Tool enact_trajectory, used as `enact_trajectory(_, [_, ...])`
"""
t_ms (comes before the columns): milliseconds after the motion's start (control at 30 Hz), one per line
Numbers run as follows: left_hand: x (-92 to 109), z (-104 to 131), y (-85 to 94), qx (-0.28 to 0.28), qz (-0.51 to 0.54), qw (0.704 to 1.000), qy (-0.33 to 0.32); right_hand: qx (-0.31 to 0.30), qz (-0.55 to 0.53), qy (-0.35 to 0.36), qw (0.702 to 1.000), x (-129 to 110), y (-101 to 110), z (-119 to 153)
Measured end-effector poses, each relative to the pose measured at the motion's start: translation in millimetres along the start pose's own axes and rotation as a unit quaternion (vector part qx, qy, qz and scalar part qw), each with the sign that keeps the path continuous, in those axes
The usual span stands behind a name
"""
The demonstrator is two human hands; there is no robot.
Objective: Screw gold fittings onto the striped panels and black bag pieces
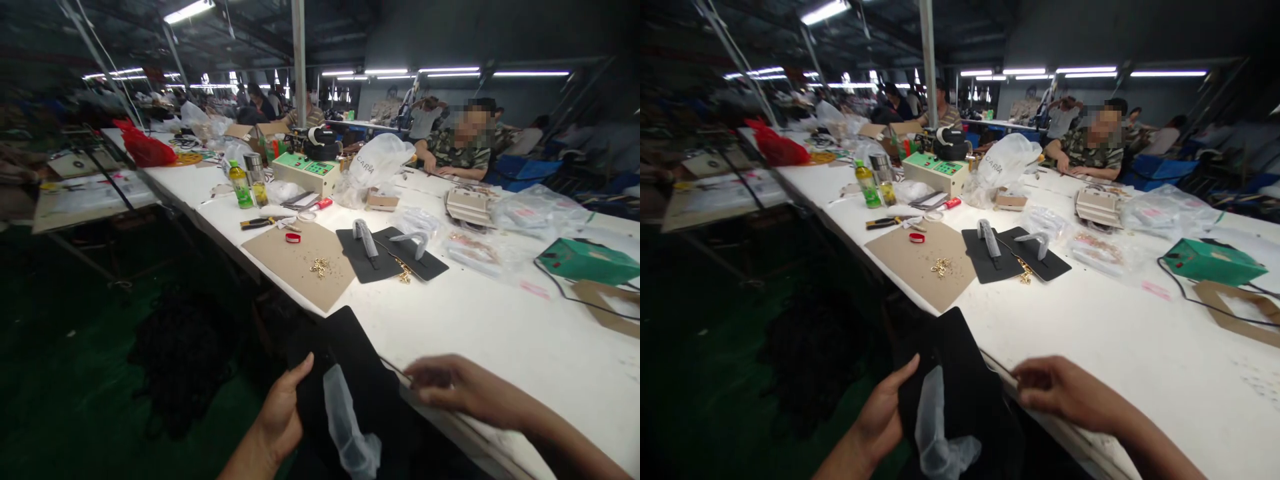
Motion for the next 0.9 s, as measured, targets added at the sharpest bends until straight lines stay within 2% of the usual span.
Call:
enact_trajectory(33, [2,3,2.6,0.016,-0.005,1.0,-0.016,-0.001,0.067,0.01,0.998,-15,-1,-24])
enact_trajectory(100, [7,8,5.0,0.045,-0.011,0.998,-0.04,0.091,0.148,0.067,0.983,-41,-4,-76])
enact_trajectory(167, [9,12,3.8,0.063,-0.013,0.996,-0.055,0.126,0.195,0.11,0.966,-58,-21,-129])
enact_trajectory(267, [11,18,-0.7,0.071,-0.024,0.995,-0.071,0.137,0.214,0.103,0.962,-62,-50,-197])
enact_trajectory(367, [10,24,-1.4,0.099,-0.038,0.991,-0.084,0.175,0.235,0.076,0.953,-58,-66,-238])
enact_trajectory(467, [8,26,0.1,0.13,-0.038,0.987,-0.083,0.199,0.265,0.061,0.942,-57,-72,-256])
enact_trajectory(600, [7,21,-0.4,0.152,-0.02,0.984,-0.093,0.21,0.303,0.052,0.928,-58,-75,-265])
enact_trajectory(733, [7,19,-4.3,0.152,-0.024,0.984,-0.094,0.216,0.313,0.064,0.923,-58,-78,-269])
enact_trajectory(900, [7,22,-5.2,0.146,-0.029,0.984,-0.102,0.213,0.279,0.11,0.93,-56,-77,-265])
Point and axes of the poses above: each hand's wrist, its own z-axis away from the middle knuckle, its own y-axis out of the back of the hand, x = y × z, the point moved 4 cm from there along -z, towards the middle knuckle, and after that the axes turned 7 degrees about -x, right-handed, at the moved point
